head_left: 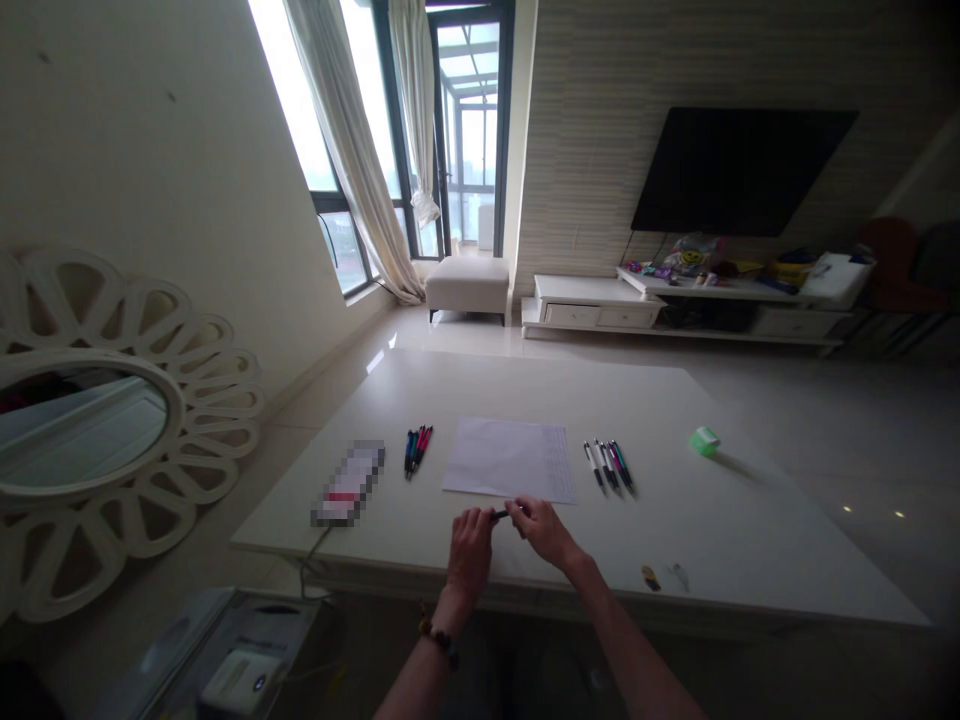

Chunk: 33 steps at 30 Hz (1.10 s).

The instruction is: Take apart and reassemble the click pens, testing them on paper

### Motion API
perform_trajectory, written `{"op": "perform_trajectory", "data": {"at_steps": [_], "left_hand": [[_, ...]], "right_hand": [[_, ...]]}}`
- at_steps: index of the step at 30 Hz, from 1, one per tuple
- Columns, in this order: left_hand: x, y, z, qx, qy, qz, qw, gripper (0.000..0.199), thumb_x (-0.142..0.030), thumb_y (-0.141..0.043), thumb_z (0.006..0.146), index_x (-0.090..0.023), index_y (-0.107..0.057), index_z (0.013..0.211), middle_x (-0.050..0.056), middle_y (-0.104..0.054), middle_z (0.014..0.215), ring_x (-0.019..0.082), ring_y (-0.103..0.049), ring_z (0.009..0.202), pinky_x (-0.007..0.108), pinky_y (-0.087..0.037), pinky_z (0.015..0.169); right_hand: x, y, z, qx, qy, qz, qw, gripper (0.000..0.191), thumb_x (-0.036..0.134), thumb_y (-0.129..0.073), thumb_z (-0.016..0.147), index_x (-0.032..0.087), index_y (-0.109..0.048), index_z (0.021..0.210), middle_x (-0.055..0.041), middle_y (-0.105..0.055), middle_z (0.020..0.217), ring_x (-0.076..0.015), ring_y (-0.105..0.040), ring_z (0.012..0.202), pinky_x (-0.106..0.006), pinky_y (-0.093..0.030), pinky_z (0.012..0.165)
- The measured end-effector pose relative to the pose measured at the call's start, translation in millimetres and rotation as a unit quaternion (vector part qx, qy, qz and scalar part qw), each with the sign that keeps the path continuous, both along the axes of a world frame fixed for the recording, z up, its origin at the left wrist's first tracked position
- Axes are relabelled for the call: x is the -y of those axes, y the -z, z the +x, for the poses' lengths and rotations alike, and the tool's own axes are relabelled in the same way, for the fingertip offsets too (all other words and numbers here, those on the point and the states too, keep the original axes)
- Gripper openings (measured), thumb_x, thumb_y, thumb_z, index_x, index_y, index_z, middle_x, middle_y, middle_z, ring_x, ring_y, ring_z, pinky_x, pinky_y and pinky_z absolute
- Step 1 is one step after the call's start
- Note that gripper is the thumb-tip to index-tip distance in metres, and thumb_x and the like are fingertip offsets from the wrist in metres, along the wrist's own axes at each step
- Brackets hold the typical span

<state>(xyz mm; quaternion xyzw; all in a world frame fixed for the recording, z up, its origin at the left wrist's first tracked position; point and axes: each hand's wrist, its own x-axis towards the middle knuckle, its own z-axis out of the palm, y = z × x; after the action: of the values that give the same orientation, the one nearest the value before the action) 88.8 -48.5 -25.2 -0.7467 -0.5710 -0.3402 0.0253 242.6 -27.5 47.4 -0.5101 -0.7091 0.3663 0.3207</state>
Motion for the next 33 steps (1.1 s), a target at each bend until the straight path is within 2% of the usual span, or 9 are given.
{"op": "perform_trajectory", "data": {"at_steps": [3,7,11,14,18,22,25,29,33], "left_hand": [[-0.1,0.3,-0.5,0.001,0.002,0.001,1.000,0.019,-0.022,-0.038,0.090,-0.020,-0.055,0.099,0.003,-0.056,0.081,0.016,-0.051,0.077,0.030,-0.037,0.073],[0.4,-0.4,0.1,-0.001,-0.005,0.006,1.000,0.019,-0.021,-0.038,0.090,-0.019,-0.054,0.100,0.003,-0.057,0.081,0.016,-0.050,0.077,0.030,-0.036,0.073],[1.0,-1.8,1.0,-0.003,-0.005,0.016,1.000,0.018,-0.021,-0.038,0.090,-0.019,-0.054,0.099,0.003,-0.057,0.080,0.015,-0.051,0.076,0.029,-0.037,0.072],[1.2,-2.9,1.4,-0.002,-0.015,0.017,1.000,0.017,-0.022,-0.039,0.090,-0.019,-0.054,0.098,0.003,-0.057,0.080,0.015,-0.051,0.075,0.029,-0.037,0.071],[1.0,-3.2,1.5,-0.001,-0.010,0.013,1.000,0.017,-0.022,-0.039,0.090,-0.019,-0.054,0.098,0.003,-0.056,0.080,0.015,-0.051,0.076,0.029,-0.037,0.071],[1.1,-1.8,1.1,-0.003,-0.003,0.000,1.000,0.019,-0.022,-0.037,0.091,-0.020,-0.054,0.099,0.003,-0.057,0.081,0.016,-0.050,0.077,0.031,-0.037,0.073],[1.4,-1.2,1.1,-0.002,0.001,-0.011,1.000,0.019,-0.023,-0.037,0.091,-0.020,-0.054,0.099,0.003,-0.057,0.081,0.016,-0.050,0.077,0.031,-0.036,0.073],[1.4,-1.4,1.2,0.002,0.003,-0.015,1.000,0.019,-0.024,-0.037,0.091,-0.020,-0.054,0.099,0.003,-0.057,0.081,0.016,-0.050,0.078,0.031,-0.036,0.073],[1.3,-1.5,1.1,0.003,0.004,-0.010,1.000,0.020,-0.022,-0.037,0.091,-0.020,-0.054,0.102,0.003,-0.057,0.082,0.016,-0.050,0.077,0.031,-0.036,0.073]], "right_hand": [[0.3,0.7,-1.8,0.001,0.011,-0.004,1.000,0.050,0.051,-0.034,0.087,0.015,-0.053,0.057,0.0035,-0.042,0.046,-0.0093,-0.039,0.046,-0.021,-0.028,0.047],[-0.3,0.1,-0.6,-0.020,-0.006,-0.020,1.000,0.044,0.050,-0.036,0.086,0.015,-0.054,0.065,0.0036,-0.046,0.050,-0.0090,-0.041,0.047,-0.020,-0.029,0.048],[0.3,-0.8,-1.4,0.007,0.026,-0.003,1.000,0.049,0.048,-0.033,0.087,0.016,-0.050,0.054,0.0034,-0.040,0.046,-0.0090,-0.036,0.046,-0.022,-0.026,0.047],[0.9,-0.3,-2.5,-0.004,0.011,-0.003,1.000,0.042,0.045,-0.036,0.086,0.015,-0.053,0.060,0.0032,-0.044,0.050,-0.0092,-0.038,0.048,-0.021,-0.027,0.048],[1.8,3.6,-1.7,-0.019,0.007,-0.006,1.000,0.047,0.045,-0.032,0.087,0.016,-0.048,0.054,0.0043,-0.038,0.046,-0.0090,-0.036,0.046,-0.022,-0.027,0.048],[2.7,6.6,0.3,-0.038,0.000,-0.011,0.999,0.042,0.044,-0.034,0.087,0.016,-0.049,0.060,0.0045,-0.042,0.050,-0.0087,-0.037,0.048,-0.021,-0.028,0.049],[2.3,6.3,2.3,-0.023,0.008,-0.003,1.000,0.045,0.045,-0.033,0.087,0.016,-0.049,0.057,0.0043,-0.039,0.049,-0.0090,-0.035,0.049,-0.021,-0.027,0.048],[0.2,4.7,5.6,-0.020,-0.004,-0.003,1.000,0.038,0.045,-0.041,0.085,0.015,-0.053,0.064,0.0044,-0.042,0.054,-0.0091,-0.037,0.052,-0.021,-0.027,0.049],[-1.6,4.2,7.0,-0.007,-0.013,-0.014,1.000,0.046,0.047,-0.035,0.086,0.015,-0.051,0.058,0.0048,-0.038,0.050,-0.0087,-0.034,0.050,-0.022,-0.025,0.048]]}}
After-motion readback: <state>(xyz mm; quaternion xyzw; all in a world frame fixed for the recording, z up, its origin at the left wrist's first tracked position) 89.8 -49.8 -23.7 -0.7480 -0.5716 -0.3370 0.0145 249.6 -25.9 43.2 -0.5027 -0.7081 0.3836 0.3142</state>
